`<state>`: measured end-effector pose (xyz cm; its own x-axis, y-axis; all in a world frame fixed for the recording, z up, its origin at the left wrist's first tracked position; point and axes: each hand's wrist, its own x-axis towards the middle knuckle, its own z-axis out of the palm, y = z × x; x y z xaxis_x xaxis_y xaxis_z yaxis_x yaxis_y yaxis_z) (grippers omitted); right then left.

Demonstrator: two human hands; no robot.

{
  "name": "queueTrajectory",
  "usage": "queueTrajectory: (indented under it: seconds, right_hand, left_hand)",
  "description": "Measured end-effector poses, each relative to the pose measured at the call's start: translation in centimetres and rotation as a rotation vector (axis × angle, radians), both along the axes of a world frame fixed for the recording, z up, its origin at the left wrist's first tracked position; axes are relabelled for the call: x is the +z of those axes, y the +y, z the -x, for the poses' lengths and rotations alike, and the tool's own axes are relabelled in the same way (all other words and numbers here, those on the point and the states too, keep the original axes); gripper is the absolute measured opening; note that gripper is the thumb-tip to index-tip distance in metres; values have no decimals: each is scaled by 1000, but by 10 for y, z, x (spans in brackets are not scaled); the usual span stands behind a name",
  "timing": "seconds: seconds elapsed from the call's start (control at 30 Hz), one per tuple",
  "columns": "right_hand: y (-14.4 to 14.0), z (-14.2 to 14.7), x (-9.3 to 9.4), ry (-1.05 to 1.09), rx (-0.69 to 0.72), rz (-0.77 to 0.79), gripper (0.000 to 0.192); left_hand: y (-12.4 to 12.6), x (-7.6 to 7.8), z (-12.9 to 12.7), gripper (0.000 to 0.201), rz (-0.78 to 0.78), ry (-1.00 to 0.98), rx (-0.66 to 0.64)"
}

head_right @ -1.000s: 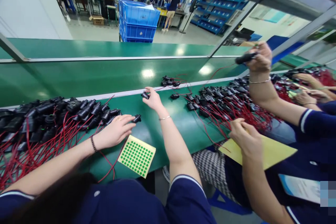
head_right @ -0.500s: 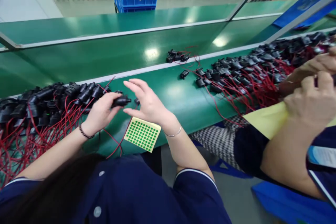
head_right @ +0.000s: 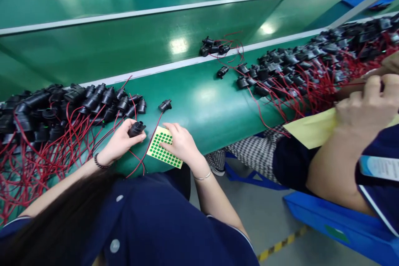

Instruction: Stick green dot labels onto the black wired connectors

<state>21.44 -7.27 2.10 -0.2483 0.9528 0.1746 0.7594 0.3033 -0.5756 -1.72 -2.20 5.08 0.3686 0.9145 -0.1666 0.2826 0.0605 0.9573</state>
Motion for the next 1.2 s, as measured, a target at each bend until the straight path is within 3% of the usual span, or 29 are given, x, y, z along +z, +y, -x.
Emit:
queueTrajectory:
  seconds: [0.1,0.33,0.53,0.8,1.03,1.2]
  right_hand:
    - [2,-2,0,17,6,50,56]
    - [5,1,-3,106,14,55,39]
    - [7,2,-4,141,76,-21,15]
    - [12,3,-3,145,99,-90,10]
    - [7,12,-1,66,-60,-307,10]
    - [7,19,-2,-49,-87,-453,7]
  left_hand:
    - [0,-14,-12,28,1,23,-10]
    - [0,-21,-29,26,-20,191,-53]
    - [-1,-26,-33,30,3,81,68]
    - [-5,-27,-35,30,-30,34,165]
    - [-4,-31,-35,36,20,-53,220]
    - [-6,-32,-38,37,80,-111,272]
